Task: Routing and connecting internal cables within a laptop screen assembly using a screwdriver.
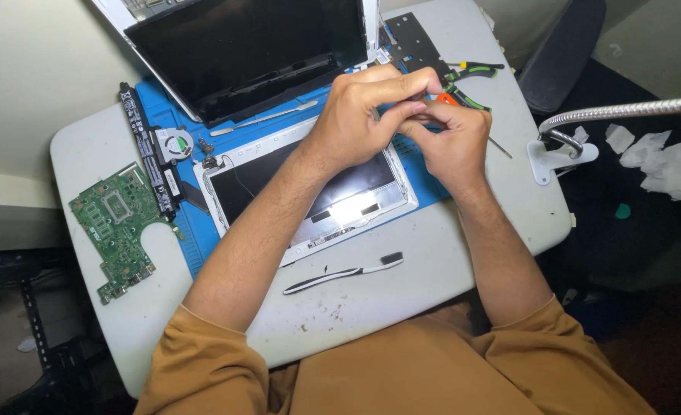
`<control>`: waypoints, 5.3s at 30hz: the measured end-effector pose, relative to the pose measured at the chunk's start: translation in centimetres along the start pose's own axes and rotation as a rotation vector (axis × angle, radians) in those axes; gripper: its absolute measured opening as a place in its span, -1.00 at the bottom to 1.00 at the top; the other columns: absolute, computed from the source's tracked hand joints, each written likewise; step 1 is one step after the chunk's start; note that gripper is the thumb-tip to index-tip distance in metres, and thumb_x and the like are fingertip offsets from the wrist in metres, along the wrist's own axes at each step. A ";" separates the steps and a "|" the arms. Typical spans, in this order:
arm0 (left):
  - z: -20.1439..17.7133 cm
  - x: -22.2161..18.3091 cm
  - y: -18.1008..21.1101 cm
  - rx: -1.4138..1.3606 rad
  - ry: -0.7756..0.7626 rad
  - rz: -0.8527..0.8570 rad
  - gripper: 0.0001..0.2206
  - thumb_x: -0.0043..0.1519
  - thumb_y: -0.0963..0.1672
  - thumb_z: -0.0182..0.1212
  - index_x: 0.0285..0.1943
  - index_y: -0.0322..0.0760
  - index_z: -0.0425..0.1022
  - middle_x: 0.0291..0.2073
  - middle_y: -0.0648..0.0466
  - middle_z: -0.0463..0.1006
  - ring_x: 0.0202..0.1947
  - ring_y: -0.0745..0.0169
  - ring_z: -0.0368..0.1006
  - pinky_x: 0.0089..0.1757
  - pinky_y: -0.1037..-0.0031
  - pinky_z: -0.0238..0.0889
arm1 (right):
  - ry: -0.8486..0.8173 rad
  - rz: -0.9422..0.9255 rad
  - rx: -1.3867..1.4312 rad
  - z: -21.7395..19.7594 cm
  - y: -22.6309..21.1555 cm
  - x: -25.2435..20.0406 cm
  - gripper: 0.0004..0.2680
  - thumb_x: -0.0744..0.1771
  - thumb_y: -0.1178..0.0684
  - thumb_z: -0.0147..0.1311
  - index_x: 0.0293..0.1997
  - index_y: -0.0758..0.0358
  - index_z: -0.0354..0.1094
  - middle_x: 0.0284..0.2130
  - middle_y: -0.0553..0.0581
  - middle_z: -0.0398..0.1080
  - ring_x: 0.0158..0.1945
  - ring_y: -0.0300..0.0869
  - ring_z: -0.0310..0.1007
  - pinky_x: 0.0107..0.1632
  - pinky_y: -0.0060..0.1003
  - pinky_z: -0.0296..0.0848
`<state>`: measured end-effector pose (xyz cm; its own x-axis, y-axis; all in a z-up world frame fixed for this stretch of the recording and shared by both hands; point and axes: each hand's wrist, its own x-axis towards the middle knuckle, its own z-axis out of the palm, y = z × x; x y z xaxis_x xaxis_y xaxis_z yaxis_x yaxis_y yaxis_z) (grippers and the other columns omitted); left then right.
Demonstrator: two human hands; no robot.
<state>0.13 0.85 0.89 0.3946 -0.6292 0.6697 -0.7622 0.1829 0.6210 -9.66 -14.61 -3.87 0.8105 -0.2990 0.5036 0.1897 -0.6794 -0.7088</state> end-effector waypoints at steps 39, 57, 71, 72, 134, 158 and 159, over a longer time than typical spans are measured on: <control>-6.7 -18.7 -0.8 -0.207 1.101 -0.450 -0.66 0.40 -0.23 0.18 0.31 -0.37 0.23 -0.14 -0.20 0.53 -0.12 0.18 0.56 -0.05 0.25 0.64 | -0.441 0.005 -0.028 6.2 -2.3 -4.2 -0.97 0.33 0.18 0.25 -0.21 0.21 0.58 -0.31 0.13 0.57 -0.15 0.01 0.53 -0.06 -0.18 0.54; -3.7 -18.0 0.0 -0.240 1.173 -0.436 -0.64 0.37 -0.23 0.21 0.32 -0.37 0.22 -0.15 -0.23 0.53 -0.13 0.14 0.55 -0.08 0.16 0.64 | -0.177 0.152 0.507 5.9 -0.1 -5.7 -0.64 0.26 0.24 0.41 -0.04 0.32 0.14 -0.37 0.19 0.56 -0.29 -0.25 0.51 0.00 -0.31 0.50; -3.0 -17.3 0.8 -0.270 1.171 -0.438 -0.66 0.36 -0.23 0.23 0.27 -0.33 0.25 -0.15 -0.23 0.54 -0.13 0.14 0.57 -0.08 0.14 0.63 | -0.165 0.117 0.528 6.0 -0.3 -6.0 -0.62 0.25 0.25 0.42 -0.08 0.28 0.10 -0.42 0.16 0.57 -0.35 -0.28 0.45 -0.05 -0.37 0.50; -2.9 -17.2 0.7 -0.275 1.171 -0.440 -0.67 0.36 -0.23 0.23 0.26 -0.33 0.25 -0.15 -0.23 0.54 -0.13 0.13 0.57 -0.08 0.13 0.62 | -0.158 0.117 0.528 6.0 -0.3 -6.0 -0.62 0.25 0.25 0.42 -0.08 0.28 0.10 -0.42 0.16 0.57 -0.35 -0.28 0.45 -0.06 -0.37 0.51; -1.2 1.7 -0.1 0.222 0.155 -0.182 -0.73 0.38 -0.24 0.16 0.20 -0.02 0.45 -0.18 0.10 0.56 -0.23 0.32 0.48 -0.21 0.55 0.45 | -0.205 -0.123 0.144 2.9 2.7 2.8 -0.91 0.37 0.13 0.26 -0.08 0.24 0.59 -0.19 0.10 0.62 -0.19 -0.22 0.61 -0.18 -0.39 0.47; -0.9 1.4 -1.6 0.199 0.192 -0.152 -0.74 0.36 -0.25 0.16 0.17 -0.04 0.47 -0.19 0.10 0.55 -0.24 0.28 0.49 -0.16 0.55 0.42 | -0.159 -0.146 0.137 4.0 3.0 3.1 -0.93 0.38 0.21 0.22 -0.09 0.29 0.58 -0.17 0.15 0.61 -0.09 -0.11 0.65 -0.06 -0.34 0.54; -0.9 1.5 -1.6 0.199 0.190 -0.152 -0.75 0.37 -0.24 0.15 0.17 -0.04 0.47 -0.18 0.10 0.55 -0.23 0.28 0.49 -0.16 0.55 0.43 | -0.156 -0.139 0.138 4.2 3.1 3.1 -0.94 0.37 0.21 0.22 -0.10 0.28 0.58 -0.17 0.15 0.61 -0.09 -0.12 0.65 -0.05 -0.34 0.54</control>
<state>2.38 0.32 1.22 0.5859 -0.4823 0.6513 -0.7654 -0.0651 0.6403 -4.23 -14.85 -6.53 0.8451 -0.0948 0.5261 0.3704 -0.6058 -0.7042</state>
